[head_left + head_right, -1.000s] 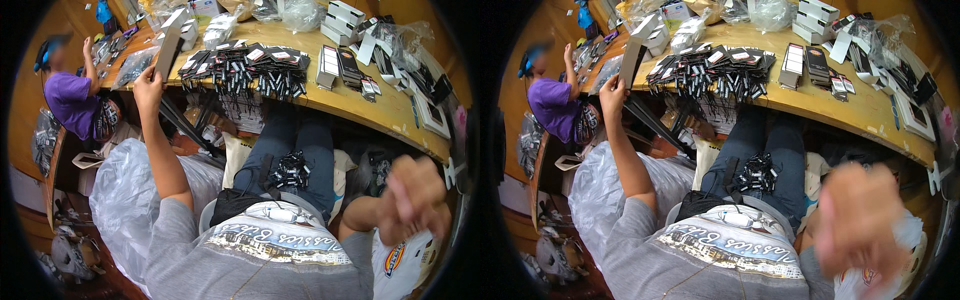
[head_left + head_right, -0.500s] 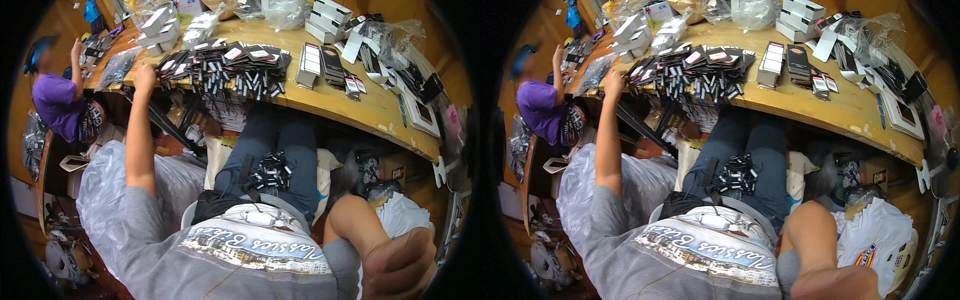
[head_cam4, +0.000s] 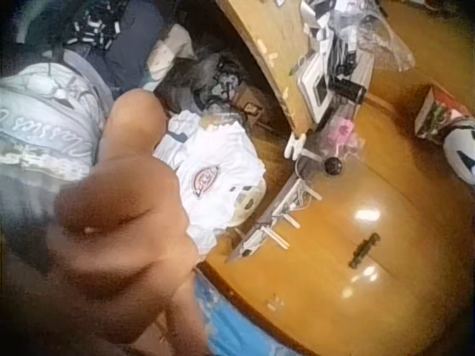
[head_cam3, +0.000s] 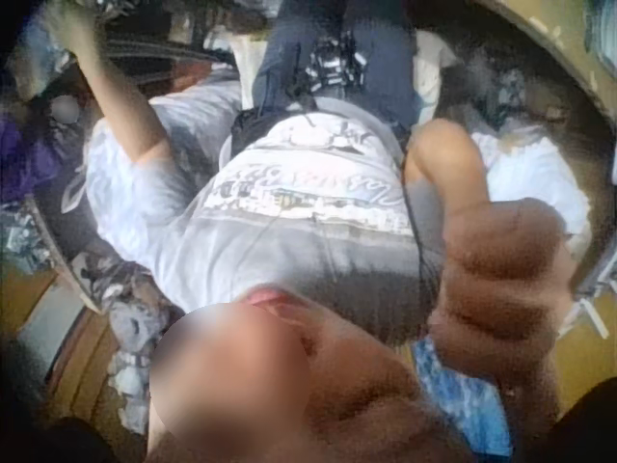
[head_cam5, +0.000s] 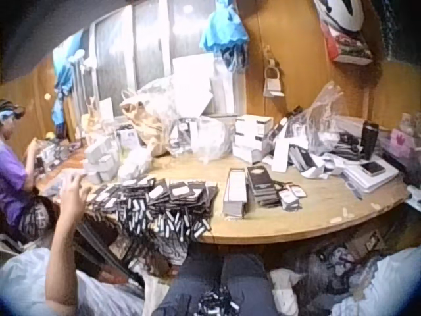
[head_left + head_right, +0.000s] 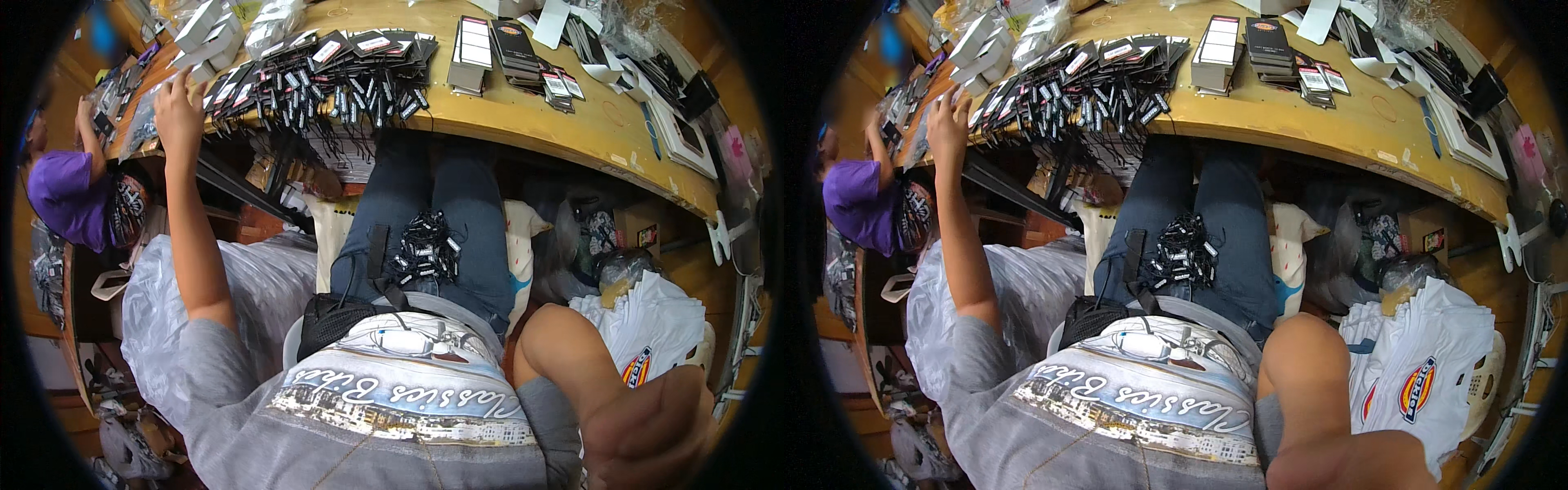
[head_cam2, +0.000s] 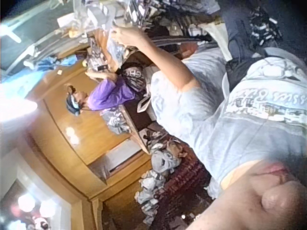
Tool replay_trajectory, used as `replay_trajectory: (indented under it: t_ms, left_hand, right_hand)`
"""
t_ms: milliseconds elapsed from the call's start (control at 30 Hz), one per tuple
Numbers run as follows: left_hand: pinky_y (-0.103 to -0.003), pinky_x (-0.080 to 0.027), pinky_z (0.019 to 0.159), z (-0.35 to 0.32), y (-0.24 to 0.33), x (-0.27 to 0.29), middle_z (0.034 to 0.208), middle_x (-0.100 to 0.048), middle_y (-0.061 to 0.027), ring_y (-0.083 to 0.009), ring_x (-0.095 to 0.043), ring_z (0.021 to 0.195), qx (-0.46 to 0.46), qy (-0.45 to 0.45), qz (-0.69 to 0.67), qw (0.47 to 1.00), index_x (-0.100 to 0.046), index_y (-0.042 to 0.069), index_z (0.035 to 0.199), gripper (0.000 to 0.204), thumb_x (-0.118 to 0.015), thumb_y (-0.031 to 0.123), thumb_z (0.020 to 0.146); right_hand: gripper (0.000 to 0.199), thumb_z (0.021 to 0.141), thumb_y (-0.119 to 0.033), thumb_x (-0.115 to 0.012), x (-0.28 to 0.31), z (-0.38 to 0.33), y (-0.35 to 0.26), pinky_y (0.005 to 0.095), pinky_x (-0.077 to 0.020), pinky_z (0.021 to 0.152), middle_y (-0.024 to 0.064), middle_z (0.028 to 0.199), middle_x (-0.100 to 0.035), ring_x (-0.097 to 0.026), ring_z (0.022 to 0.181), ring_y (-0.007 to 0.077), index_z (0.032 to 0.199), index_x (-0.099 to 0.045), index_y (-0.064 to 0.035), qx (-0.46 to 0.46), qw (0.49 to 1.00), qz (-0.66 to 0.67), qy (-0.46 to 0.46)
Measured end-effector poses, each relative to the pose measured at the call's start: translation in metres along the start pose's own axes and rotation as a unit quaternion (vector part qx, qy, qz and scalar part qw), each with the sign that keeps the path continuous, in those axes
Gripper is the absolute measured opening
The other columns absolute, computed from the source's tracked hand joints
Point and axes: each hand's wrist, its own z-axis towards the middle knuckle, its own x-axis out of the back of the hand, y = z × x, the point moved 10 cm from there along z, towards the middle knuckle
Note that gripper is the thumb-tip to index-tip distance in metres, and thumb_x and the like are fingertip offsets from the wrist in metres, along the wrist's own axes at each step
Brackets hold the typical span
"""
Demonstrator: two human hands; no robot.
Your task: The person sits cross-legged and assembles keychains by inserting small black plastic pieces into rectangular cardboard tags. They pick up tags and pieces from piles on the table and their lap, attach the pieces to the tags, and place the finished items into a stack.
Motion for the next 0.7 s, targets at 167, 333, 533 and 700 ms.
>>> replay_trajectory:
  t_ms: [167,333,533,700]
  left_hand:
    - [-0.028,-0.04,0.056,-0.044,0.128,0.041,0.065,-0.049,-0.0063,-0.0179,-0.05,0.06,-0.013,-0.282,-0.398,0.873,-0.056,0.005,0.087,0.019,-0.06,0.007,0.069]
    - [-0.032,-0.042,0.056,-0.136,0.217,0.03,0.073,-0.053,-0.009,-0.025,-0.053,0.065,-0.272,-0.439,-0.383,0.765,-0.055,0.005,0.079,0.018,-0.061,0.005,0.062]
    - [-0.037,-0.044,0.062,-0.212,0.219,-0.025,0.079,-0.057,-0.0104,-0.0279,-0.056,0.072,-0.34,-0.539,-0.181,0.749,-0.055,0.008,0.088,0.023,-0.06,0.014,0.067]
    - [-0.037,-0.045,0.062,-0.192,0.232,0.001,0.082,-0.056,-0.0119,-0.0287,-0.056,0.074,-0.334,-0.525,-0.289,0.727,-0.053,0.005,0.085,0.024,-0.06,0.019,0.067]
  right_hand:
    - [0.012,0.074,-0.004,-0.049,0.004,-0.004,0.002,0.0273,-0.042,0.064,0.0093,0.08,-0.057,-0.052,0.072,0.0169,0.083,-0.056,-0.001,-0.001,1.0,0.0,0.001]
    - [0.013,0.075,-0.004,-0.048,0.006,-0.001,-0.001,0.0267,-0.0422,0.066,0.0089,0.08,-0.057,-0.053,0.073,0.0163,0.085,-0.056,-0.0009,0.003,1.0,-0.01,0.006]
    - [0.014,0.076,-0.005,-0.047,0.007,0.003,0.005,0.026,-0.0424,0.067,0.0084,0.082,-0.057,-0.053,0.075,0.0155,0.087,-0.056,-0.0009,0.001,1.0,-0.025,-0.005]
    - [0.015,0.077,-0.006,-0.047,0.003,0.004,0.003,0.0255,-0.0426,0.068,0.008,0.082,-0.058,-0.053,0.076,0.0148,0.088,-0.056,-0.0008,-0.005,0.999,-0.041,-0.014]
